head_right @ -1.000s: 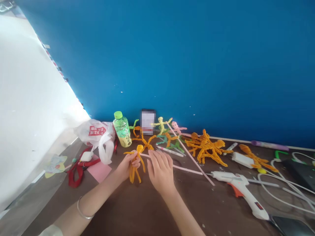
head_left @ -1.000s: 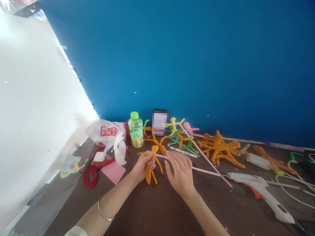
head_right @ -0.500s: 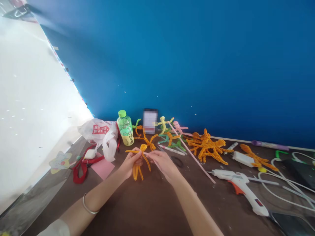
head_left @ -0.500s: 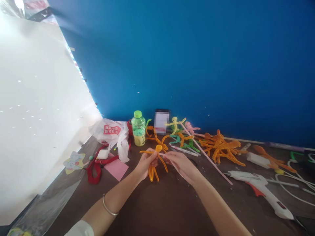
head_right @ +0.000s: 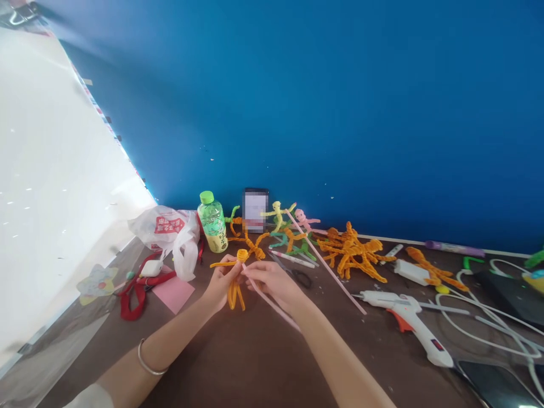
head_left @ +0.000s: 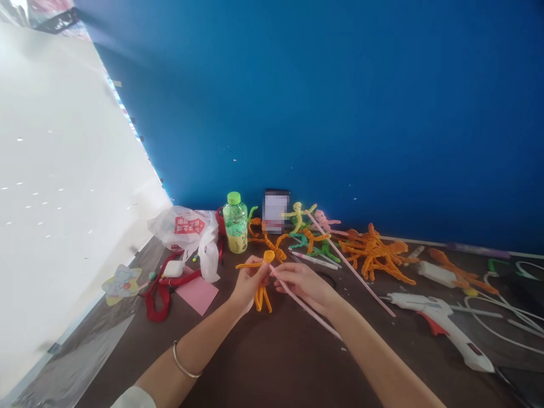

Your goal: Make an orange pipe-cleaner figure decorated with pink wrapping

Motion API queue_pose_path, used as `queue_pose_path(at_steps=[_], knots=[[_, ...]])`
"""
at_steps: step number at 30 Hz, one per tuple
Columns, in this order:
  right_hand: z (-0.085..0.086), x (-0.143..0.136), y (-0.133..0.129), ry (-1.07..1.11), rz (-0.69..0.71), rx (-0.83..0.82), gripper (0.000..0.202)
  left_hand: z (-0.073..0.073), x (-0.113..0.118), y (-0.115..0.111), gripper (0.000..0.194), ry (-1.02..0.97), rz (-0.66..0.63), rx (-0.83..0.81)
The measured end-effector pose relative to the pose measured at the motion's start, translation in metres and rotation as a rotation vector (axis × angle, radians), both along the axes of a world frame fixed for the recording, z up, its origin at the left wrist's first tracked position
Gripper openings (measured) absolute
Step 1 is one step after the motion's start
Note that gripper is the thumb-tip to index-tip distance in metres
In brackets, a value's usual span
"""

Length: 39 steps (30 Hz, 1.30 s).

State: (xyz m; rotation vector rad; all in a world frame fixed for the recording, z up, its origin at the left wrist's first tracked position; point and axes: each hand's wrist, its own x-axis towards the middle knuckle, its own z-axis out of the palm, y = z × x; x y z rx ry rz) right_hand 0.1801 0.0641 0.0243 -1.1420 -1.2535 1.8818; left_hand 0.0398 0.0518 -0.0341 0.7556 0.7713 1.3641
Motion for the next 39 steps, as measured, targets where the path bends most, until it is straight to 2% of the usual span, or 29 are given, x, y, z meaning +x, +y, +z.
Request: queue_pose_path(at_steps=[3, 9, 15, 18, 20, 22, 24, 27, 30, 32, 35, 39], knots=[[-0.002, -0.005, -0.002, -0.189, 0.023, 0.162, 0.015, 0.004, 0.000, -0.001, 0.026, 0.000, 0.019, 0.003], [-0.006, -0.017, -0.010, -0.492, -0.098, 0.698, 0.014, 0.006, 0.000, -0.002, 0.026, -0.017, 0.047, -0.030], [-0.016, -0.022, -0.020, -0.769, -0.190, 1.051, 0.014, 0.007, 0.000, -0.002, 0.022, -0.109, 0.021, -0.047], [-0.024, -0.024, -0.025, -0.918, -0.312, 1.215, 0.016, 0.006, 0.001, -0.002, 0.022, -0.147, 0.024, -0.048], [-0.030, -0.027, -0.028, -0.962, -0.396, 1.268, 0.020, 0.005, 0.001, -0.002, 0.023, -0.162, 0.023, -0.053], [-0.035, -0.030, -0.031, -0.877, -0.412, 1.241, 0.024, 0.004, 0.001, -0.002, 0.024, -0.175, 0.022, -0.071], [-0.037, -0.033, -0.032, -0.694, -0.422, 1.124, 0.025, 0.003, 0.001, -0.002, 0.025, -0.197, 0.026, -0.094], [-0.036, -0.037, -0.032, -0.398, -0.472, 0.818, 0.023, 0.002, 0.002, -0.002, 0.024, -0.216, 0.026, -0.110], [-0.033, -0.039, -0.029, -0.143, -0.436, 0.443, 0.033, 0.001, 0.002, -0.002, 0.022, -0.218, 0.007, -0.121], [-0.032, -0.039, -0.028, -0.002, -0.416, 0.271, 0.038, 0.001, 0.003, -0.002, 0.020, -0.224, -0.003, -0.123], [-0.031, -0.039, -0.027, 0.066, -0.460, 0.214, 0.037, 0.000, 0.004, -0.003, 0.020, -0.230, -0.006, -0.115], [-0.029, -0.037, -0.028, -0.037, -0.508, 0.261, 0.038, 0.000, 0.003, -0.003, 0.022, -0.202, -0.017, -0.103]])
